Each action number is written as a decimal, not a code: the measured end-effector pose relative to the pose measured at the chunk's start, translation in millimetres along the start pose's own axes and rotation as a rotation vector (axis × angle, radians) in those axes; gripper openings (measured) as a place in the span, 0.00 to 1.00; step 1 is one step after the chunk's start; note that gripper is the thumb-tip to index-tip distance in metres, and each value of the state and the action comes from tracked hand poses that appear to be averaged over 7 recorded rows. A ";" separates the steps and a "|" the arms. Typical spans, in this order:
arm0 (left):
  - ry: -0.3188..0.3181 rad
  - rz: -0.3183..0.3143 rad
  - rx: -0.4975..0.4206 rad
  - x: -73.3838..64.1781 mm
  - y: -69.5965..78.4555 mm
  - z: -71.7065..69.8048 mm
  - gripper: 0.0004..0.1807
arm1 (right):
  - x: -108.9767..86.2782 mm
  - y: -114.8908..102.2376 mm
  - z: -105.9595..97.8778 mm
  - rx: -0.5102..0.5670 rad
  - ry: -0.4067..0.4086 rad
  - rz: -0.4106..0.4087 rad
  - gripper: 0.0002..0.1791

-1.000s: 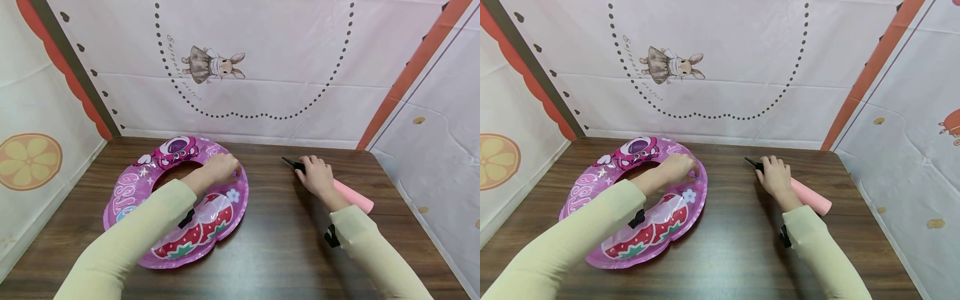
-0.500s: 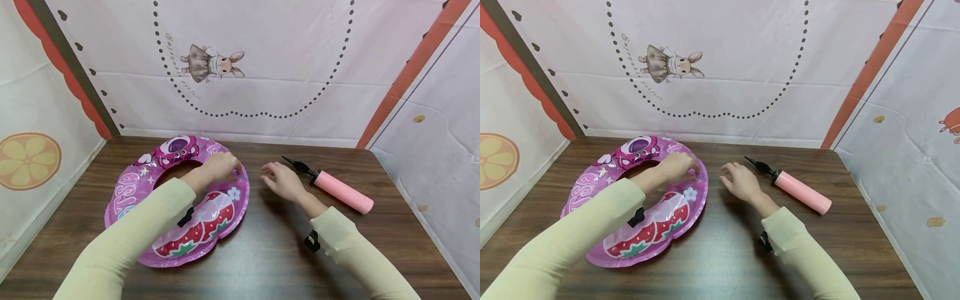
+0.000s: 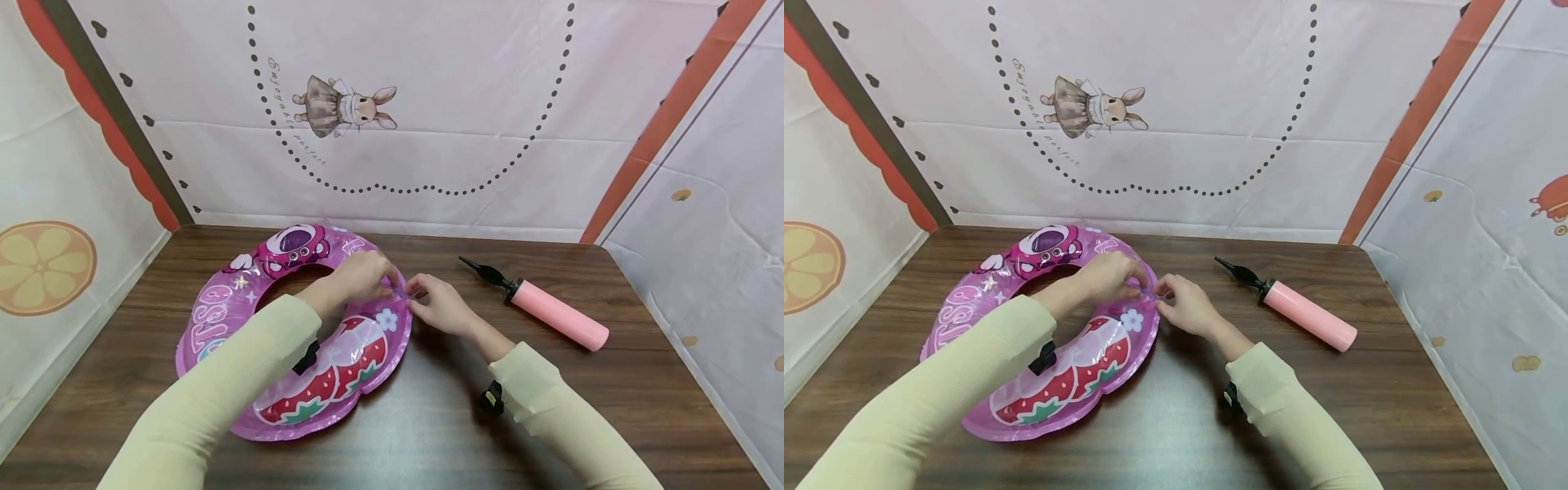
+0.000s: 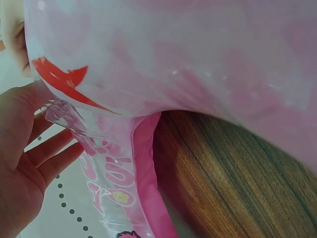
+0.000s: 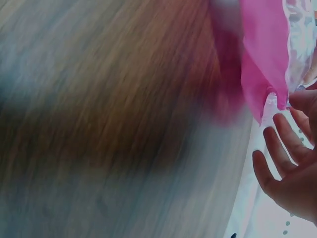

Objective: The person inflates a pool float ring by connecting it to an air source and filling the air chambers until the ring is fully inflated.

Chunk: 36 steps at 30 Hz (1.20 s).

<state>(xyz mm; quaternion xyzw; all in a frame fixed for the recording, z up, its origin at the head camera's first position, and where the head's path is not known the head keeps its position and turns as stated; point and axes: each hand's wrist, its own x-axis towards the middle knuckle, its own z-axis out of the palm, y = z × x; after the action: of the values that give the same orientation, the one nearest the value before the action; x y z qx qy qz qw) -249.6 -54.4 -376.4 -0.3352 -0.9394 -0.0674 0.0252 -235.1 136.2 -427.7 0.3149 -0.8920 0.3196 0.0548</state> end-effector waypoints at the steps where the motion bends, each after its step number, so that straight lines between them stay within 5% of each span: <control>1: 0.005 0.005 -0.008 -0.1 -0.7 0.4 0.11 | 0.3 -0.4 0.1 0.024 -0.004 0.016 0.11; 14: 0.046 0.014 -0.073 -0.6 -5.5 2.7 0.12 | 3.6 -3.2 2.5 0.107 0.001 0.057 0.18; 21: 0.067 0.020 -0.076 -1.1 -5.9 2.4 0.11 | 5.8 -1.6 3.5 0.198 0.072 0.084 0.12; 36: 0.060 0.028 -0.107 -4.6 -7.0 0.0 0.11 | 9.3 1.8 3.3 0.269 0.061 0.122 0.05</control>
<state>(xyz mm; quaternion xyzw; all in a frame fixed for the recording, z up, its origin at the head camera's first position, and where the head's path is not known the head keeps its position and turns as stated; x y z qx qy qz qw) -250.4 -62.6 -377.6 -0.3472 -0.9284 -0.1272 0.0361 -243.2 130.4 -428.5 0.2548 -0.8566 0.4482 0.0198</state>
